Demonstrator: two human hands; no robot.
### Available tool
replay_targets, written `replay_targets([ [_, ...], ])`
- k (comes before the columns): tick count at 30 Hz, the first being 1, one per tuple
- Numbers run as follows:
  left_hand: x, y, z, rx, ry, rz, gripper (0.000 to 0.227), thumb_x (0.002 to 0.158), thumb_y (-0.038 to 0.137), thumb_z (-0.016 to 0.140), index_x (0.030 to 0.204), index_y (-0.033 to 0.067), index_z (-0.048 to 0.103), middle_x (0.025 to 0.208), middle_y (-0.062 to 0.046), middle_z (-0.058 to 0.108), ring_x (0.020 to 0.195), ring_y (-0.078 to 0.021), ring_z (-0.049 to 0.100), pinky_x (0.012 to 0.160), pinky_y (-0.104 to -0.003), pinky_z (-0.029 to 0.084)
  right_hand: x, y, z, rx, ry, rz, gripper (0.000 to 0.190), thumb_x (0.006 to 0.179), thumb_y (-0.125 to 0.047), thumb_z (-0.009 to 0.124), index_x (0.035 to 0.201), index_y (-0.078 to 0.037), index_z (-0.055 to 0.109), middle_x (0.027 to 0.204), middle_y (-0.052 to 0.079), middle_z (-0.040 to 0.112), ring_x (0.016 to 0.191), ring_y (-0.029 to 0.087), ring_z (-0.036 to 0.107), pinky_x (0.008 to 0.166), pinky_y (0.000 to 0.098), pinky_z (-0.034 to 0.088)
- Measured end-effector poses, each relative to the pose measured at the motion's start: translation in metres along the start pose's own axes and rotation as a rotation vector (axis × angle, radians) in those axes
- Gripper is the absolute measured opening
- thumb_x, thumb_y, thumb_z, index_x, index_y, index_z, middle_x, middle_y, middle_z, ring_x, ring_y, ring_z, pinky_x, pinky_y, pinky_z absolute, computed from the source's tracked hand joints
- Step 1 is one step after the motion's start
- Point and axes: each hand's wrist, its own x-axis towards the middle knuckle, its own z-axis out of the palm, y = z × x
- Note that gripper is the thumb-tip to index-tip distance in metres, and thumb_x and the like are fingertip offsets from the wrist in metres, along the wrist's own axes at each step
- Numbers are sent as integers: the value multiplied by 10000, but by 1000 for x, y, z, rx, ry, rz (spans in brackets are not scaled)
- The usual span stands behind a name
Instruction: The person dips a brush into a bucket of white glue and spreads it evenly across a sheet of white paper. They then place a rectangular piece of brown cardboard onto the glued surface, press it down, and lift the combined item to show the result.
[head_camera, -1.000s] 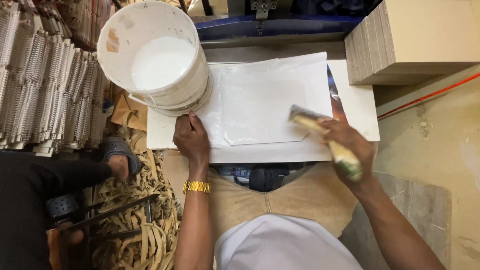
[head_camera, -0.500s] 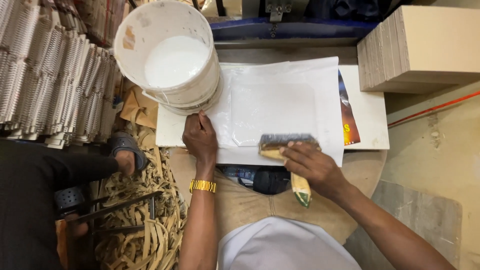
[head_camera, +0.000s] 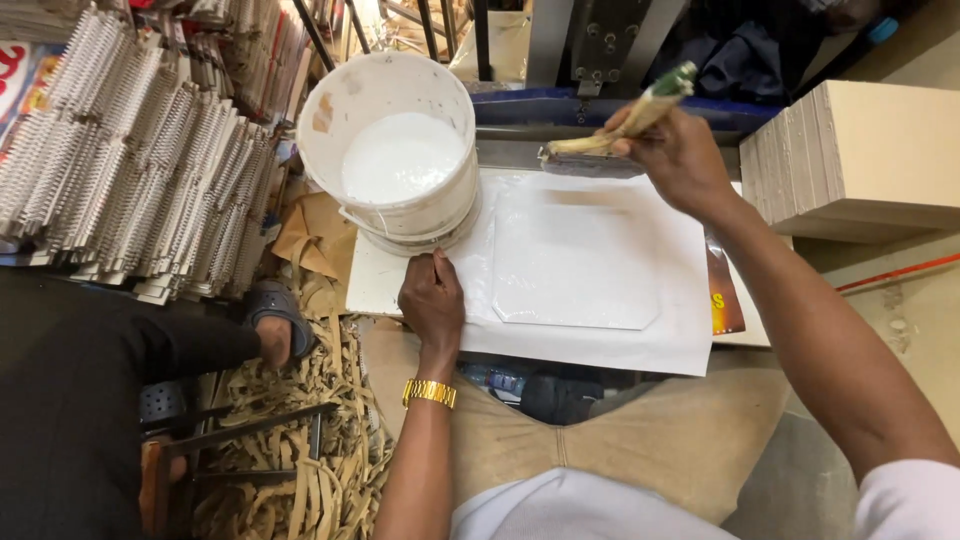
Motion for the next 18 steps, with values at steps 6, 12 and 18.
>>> replay_targets([
  [6,-1,0,0,-5,0,-11,319,1043,150,558,767,20,653,699,-102,642,562,-224,584,466,-359,422,53,45,22,5,-230,99,160,1013,-178,669,1159,-115,684,1128,70,728,1102,225,696,864,349,527],
  [12,2,0,0,8,-22,-20,304,1034,130,577,766,18,664,683,-99,646,532,-209,569,451,-344,411,36,36,14,-79,-92,22,336,967,-245,727,1229,-46,659,1212,136,718,1103,293,697,924,403,547],
  [18,-2,-2,0,25,-23,-24,278,1043,134,580,815,6,675,691,-126,647,540,-246,574,456,-388,409,-43,31,-20,-392,336,-197,436,1091,-428,608,1191,-11,683,1167,115,746,1072,296,712,860,415,517],
])
